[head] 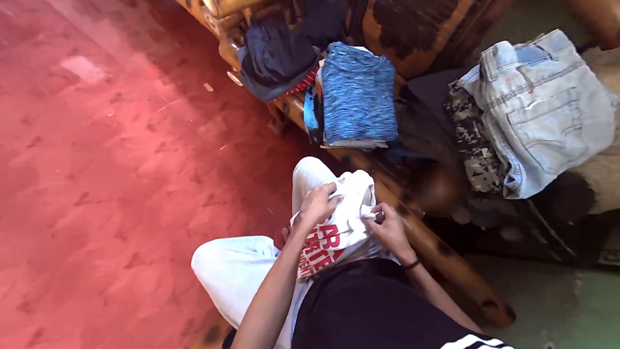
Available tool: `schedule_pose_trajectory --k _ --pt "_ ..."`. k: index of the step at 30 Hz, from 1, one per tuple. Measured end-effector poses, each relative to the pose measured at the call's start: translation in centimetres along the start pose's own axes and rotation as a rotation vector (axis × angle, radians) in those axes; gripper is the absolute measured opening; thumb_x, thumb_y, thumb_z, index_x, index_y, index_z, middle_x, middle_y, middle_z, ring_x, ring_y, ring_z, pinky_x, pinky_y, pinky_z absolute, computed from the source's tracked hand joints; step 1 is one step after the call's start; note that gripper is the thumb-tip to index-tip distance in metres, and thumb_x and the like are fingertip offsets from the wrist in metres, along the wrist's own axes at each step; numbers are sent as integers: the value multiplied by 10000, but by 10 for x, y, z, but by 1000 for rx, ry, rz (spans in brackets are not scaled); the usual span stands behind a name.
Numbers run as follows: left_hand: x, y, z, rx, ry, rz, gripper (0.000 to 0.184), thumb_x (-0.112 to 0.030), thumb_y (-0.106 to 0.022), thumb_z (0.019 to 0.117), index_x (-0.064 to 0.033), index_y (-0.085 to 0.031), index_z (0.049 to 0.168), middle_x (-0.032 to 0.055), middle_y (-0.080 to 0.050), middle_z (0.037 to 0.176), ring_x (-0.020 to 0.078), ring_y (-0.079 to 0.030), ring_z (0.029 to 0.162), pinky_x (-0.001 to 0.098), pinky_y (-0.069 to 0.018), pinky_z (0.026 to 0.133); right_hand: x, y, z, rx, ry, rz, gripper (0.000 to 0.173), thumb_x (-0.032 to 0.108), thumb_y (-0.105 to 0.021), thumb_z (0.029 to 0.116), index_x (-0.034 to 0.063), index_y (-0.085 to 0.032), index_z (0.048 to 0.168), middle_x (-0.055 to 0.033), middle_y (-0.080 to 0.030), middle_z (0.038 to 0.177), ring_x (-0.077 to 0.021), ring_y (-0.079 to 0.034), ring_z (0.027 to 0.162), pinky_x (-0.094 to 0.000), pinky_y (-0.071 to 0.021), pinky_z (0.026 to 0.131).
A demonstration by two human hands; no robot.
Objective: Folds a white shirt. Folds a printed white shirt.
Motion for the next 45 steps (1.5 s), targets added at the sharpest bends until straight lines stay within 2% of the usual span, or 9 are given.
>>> schedule_pose_trajectory --k 5,9,13,18,23,29,32,36,45 --pt "25 46 -35 -440 144 -46 285 -200 -597 1039 44 -648 900 195 -633 899 341 -636 829 547 -526 760 0 12 7 -142 160 389 99 3 -673 834 -6 -582 872 -140 -670 1087 -129 -651 918 -282 -546 738" --pt "49 38 -42 -261 476 -28 365 -294 -521 1074 28 -633 1205 285 -622 1164 447 -623 1078 643 -487 916 -15 -10 25 -23 -54 277 244 29 -684 916 -42 -573 1122 -166 -650 1014 -211 -669 859 -383 -580 780" --pt "37 33 -27 -240 408 -51 472 -320 -554 1056 35 -546 1368 299 -567 1332 459 -573 1227 641 -452 1018 -19 -16 29 68 -227 278 358 83 -689 939 -51 -542 1237 -186 -655 1009 -219 -695 765 -384 -614 711" --pt "24 36 -22 -279 223 -62 263 -194 -518 1072 9 -621 1205 269 -668 1057 429 -675 907 616 -538 786 -13 1 8 -21 -355 852 89 -51 -495 992 21 -483 1042 -59 -600 730 -102 -568 522 -231 -500 488" --pt "35 31 -15 -267 227 -87 271 -244 -477 1097 -30 -642 1123 226 -653 908 389 -645 792 589 -505 693 -32 11 -10 -16 -427 937 115 -6 -458 1020 59 -490 930 -8 -531 612 -38 -430 411 -163 -368 384" --pt "31 30 -41 -482 332 14 453 -364 -531 1062 21 -565 1298 265 -569 1274 418 -596 1139 584 -505 955 -64 -13 -12 0 -509 902 170 53 -544 1030 36 -460 1177 -74 -603 820 -145 -615 606 -279 -543 527" --pt "4 7 -83 -520 94 75 351 -251 -636 985 95 -650 1045 264 -649 1034 375 -670 938 499 -571 818 -54 -23 -20 113 -473 953 501 -74 -528 969 15 -345 1426 -170 -619 1140 -237 -708 899 -389 -629 768" --pt "-10 -59 -113 -280 -65 181 334 -252 -660 958 47 -724 1093 236 -695 1024 387 -700 951 496 -586 830 -55 -33 -10 139 -431 874 591 -97 -563 941 74 -367 1471 -138 -648 1054 -197 -681 779 -329 -594 652" --pt "-34 -53 -138 -588 -246 413 163 -12 -630 882 18 -768 965 184 -726 880 357 -715 831 471 -576 740 -37 4 10 11 67 295 122 53 -648 941 5 -681 1047 -72 -685 829 -120 -629 622 -324 -568 591"
Point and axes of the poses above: each hand's wrist, its own z-axis towards the middle knuckle, its own y-axis out of the back of the hand, x = y × z, the point moved 8 cm from there along z, towards the middle knuckle
